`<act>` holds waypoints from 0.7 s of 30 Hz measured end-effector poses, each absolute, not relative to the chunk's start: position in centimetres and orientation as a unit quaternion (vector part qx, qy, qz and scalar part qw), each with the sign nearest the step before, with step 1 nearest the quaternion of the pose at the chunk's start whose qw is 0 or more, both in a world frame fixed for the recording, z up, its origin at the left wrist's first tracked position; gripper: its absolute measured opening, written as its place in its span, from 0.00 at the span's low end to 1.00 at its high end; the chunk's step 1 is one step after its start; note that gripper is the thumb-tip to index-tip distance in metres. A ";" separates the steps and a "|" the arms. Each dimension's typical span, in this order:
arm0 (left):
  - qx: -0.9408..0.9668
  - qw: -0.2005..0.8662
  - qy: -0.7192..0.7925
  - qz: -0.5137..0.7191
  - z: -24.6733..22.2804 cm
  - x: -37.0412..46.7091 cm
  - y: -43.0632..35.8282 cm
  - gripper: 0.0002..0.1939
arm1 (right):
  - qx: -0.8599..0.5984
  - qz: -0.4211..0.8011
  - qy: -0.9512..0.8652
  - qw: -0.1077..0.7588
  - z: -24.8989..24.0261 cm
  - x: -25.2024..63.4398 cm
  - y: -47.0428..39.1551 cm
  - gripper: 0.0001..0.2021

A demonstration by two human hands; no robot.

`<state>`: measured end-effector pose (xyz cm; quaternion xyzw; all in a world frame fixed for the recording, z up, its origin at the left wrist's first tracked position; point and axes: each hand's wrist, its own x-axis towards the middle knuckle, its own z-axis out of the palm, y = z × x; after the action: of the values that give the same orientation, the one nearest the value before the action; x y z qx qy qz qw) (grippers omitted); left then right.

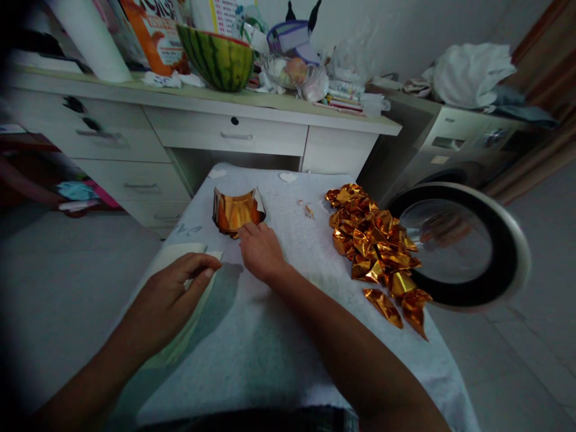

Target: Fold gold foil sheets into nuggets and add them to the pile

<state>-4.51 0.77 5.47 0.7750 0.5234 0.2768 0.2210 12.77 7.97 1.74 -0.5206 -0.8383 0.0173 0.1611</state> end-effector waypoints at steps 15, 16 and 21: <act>0.759 0.251 0.525 0.292 -0.2 -3.0 1.6 0.12 | -0.557 -0.046 -0.825 0.086 0.9 10.4 11.0 0.14; 0.756 0.251 0.526 0.298 -0.2 -3.0 1.6 0.11 | -0.555 -0.047 -0.827 0.082 0.9 10.4 11.0 0.14; 0.753 0.244 0.526 0.310 -0.3 -2.9 1.6 0.11 | -0.553 -0.043 -0.829 0.070 1.0 10.5 10.7 0.14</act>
<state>-2.86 1.63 -0.34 0.7529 0.5264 0.3104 0.2442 10.53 10.72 1.00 -0.5531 -0.8291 -0.0433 0.0702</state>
